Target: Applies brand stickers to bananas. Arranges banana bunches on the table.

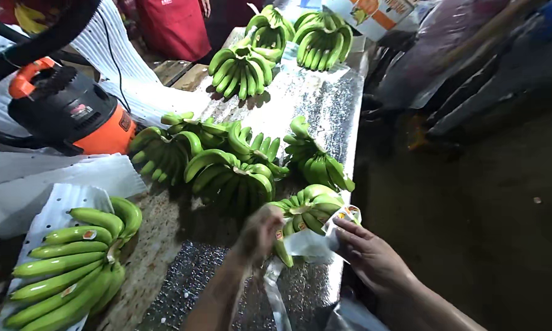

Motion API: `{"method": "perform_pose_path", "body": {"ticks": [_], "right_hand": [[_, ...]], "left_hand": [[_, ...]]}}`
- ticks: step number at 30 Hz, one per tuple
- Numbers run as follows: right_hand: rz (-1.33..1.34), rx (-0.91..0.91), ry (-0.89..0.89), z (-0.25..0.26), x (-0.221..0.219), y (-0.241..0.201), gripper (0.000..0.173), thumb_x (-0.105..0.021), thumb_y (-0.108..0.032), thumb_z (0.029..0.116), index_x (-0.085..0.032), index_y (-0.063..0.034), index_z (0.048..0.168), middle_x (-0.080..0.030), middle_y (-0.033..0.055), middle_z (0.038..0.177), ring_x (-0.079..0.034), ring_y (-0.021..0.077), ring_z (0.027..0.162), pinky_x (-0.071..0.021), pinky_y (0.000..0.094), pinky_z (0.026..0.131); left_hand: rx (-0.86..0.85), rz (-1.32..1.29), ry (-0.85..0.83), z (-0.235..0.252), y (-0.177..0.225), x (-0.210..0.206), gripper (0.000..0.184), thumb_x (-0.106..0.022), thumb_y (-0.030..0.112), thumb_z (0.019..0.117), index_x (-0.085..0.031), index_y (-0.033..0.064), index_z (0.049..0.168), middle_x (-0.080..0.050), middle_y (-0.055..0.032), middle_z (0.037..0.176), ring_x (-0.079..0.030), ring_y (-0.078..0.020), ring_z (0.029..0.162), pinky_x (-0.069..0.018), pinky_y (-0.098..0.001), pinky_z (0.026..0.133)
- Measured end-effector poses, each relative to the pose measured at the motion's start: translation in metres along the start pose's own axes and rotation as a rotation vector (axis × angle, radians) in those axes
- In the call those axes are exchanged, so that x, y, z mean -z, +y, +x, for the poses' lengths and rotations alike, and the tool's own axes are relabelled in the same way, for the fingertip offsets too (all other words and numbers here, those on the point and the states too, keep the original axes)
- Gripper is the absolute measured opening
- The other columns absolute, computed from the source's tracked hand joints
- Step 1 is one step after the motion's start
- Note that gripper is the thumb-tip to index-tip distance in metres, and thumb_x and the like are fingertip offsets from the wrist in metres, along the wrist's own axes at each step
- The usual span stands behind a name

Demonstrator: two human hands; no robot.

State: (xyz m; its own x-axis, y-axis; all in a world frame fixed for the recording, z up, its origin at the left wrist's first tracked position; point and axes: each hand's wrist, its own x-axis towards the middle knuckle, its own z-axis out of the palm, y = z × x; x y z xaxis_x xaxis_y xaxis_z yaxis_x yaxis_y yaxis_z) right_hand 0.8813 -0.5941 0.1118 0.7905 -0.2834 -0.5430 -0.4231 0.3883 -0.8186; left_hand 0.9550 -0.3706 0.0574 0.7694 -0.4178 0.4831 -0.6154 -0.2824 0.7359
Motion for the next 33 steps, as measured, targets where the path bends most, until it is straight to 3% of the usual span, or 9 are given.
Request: {"method": "perform_pose_path", "body": {"ticks": [4, 9, 11, 14, 17, 20, 24, 27, 33], "right_hand": [[-0.073, 0.006, -0.043, 0.001, 0.006, -0.006, 0.052, -0.058, 0.013, 0.0891, -0.054, -0.0058, 0.137, -0.066, 0.0067, 0.116, -0.068, 0.0106, 0.077, -0.0589, 0.0252, 0.062], [-0.228, 0.067, -0.135, -0.003, 0.000, -0.005, 0.026, -0.062, 0.000, 0.0938, -0.069, 0.0007, 0.119, -0.072, 0.0062, 0.112, -0.070, 0.0120, 0.093, -0.0594, 0.0278, 0.082], [-0.220, 0.123, -0.104, -0.001, -0.002, -0.002, 0.027, -0.064, 0.008, 0.0874, -0.070, 0.0019, 0.113, -0.073, 0.0072, 0.097, -0.071, 0.0134, 0.080, -0.0615, 0.0286, 0.073], [-0.257, 0.169, -0.101, 0.000, -0.002, -0.001, 0.042, -0.067, 0.012, 0.0831, -0.067, 0.0009, 0.124, -0.071, 0.0072, 0.098, -0.068, 0.0117, 0.071, -0.0604, 0.0264, 0.064], [-0.325, 0.146, -0.119, 0.000, -0.003, 0.001, 0.053, -0.067, 0.011, 0.0832, -0.062, 0.0001, 0.134, -0.072, 0.0077, 0.107, -0.067, 0.0105, 0.068, -0.0592, 0.0255, 0.061], [-0.402, 0.139, -0.155, -0.004, -0.005, 0.001, 0.055, -0.066, 0.012, 0.0839, -0.060, -0.0003, 0.137, -0.074, 0.0067, 0.111, -0.070, 0.0092, 0.073, -0.0589, 0.0245, 0.063], [-0.385, 0.095, -0.176, -0.008, -0.002, -0.001, 0.044, -0.063, 0.006, 0.0870, -0.064, -0.0008, 0.131, -0.075, 0.0036, 0.105, -0.070, 0.0068, 0.080, -0.0583, 0.0229, 0.070], [-0.187, -0.035, -0.167, -0.008, 0.001, -0.005, 0.029, -0.054, -0.007, 0.1006, -0.066, -0.0012, 0.126, -0.073, 0.0045, 0.107, -0.069, 0.0110, 0.090, -0.0578, 0.0279, 0.080], [-0.161, 0.018, -0.085, 0.005, 0.003, 0.003, 0.045, -0.033, -0.028, 0.1125, -0.067, -0.0006, 0.120, -0.075, 0.0030, 0.105, -0.071, 0.0096, 0.091, -0.0581, 0.0274, 0.085]], "left_hand": [[0.305, 0.558, -0.109, 0.020, -0.089, 0.055, 0.024, -0.053, 0.006, 0.1027, -0.069, -0.0096, 0.111, -0.071, -0.0260, 0.112, -0.070, -0.0402, 0.106, -0.0558, -0.0520, 0.095], [0.233, 0.949, -0.210, 0.038, -0.137, 0.075, 0.023, -0.052, -0.006, 0.0980, -0.068, -0.0105, 0.114, -0.071, -0.0302, 0.090, -0.073, -0.0483, 0.086, -0.0579, -0.0578, 0.076], [0.302, 1.018, -0.163, 0.047, -0.136, 0.076, 0.021, -0.055, -0.003, 0.0983, -0.066, -0.0077, 0.115, -0.071, -0.0280, 0.087, -0.073, -0.0464, 0.085, -0.0578, -0.0571, 0.074], [0.510, 0.738, -0.155, 0.063, -0.084, 0.065, 0.025, -0.061, 0.010, 0.1004, -0.068, -0.0026, 0.121, -0.068, -0.0261, 0.116, -0.066, -0.0429, 0.112, -0.0508, -0.0584, 0.098], [0.219, 0.278, -0.159, 0.051, -0.015, 0.023, 0.018, -0.069, 0.018, 0.0952, -0.078, 0.0042, 0.103, -0.075, -0.0130, 0.109, -0.070, -0.0264, 0.108, -0.0546, -0.0446, 0.100], [0.004, 0.059, -0.283, 0.034, 0.036, -0.022, 0.015, -0.070, 0.010, 0.0927, -0.080, 0.0054, 0.103, -0.075, -0.0115, 0.106, -0.070, -0.0268, 0.108, -0.0542, -0.0465, 0.099], [-0.234, 0.207, -0.100, 0.022, 0.040, -0.051, 0.013, -0.065, 0.004, 0.0918, -0.076, 0.0074, 0.084, -0.075, -0.0074, 0.092, -0.073, -0.0228, 0.094, -0.0549, -0.0413, 0.096], [-0.324, 0.197, -0.039, 0.017, 0.035, -0.054, 0.013, -0.063, 0.006, 0.0965, -0.074, 0.0057, 0.089, -0.075, -0.0098, 0.100, -0.071, -0.0241, 0.103, -0.0510, -0.0418, 0.105], [-0.041, -0.155, -0.192, 0.021, 0.026, -0.031, 0.016, -0.069, 0.007, 0.0938, -0.072, -0.0048, 0.104, -0.071, -0.0208, 0.114, -0.067, -0.0306, 0.114, -0.0540, -0.0407, 0.101]]}}
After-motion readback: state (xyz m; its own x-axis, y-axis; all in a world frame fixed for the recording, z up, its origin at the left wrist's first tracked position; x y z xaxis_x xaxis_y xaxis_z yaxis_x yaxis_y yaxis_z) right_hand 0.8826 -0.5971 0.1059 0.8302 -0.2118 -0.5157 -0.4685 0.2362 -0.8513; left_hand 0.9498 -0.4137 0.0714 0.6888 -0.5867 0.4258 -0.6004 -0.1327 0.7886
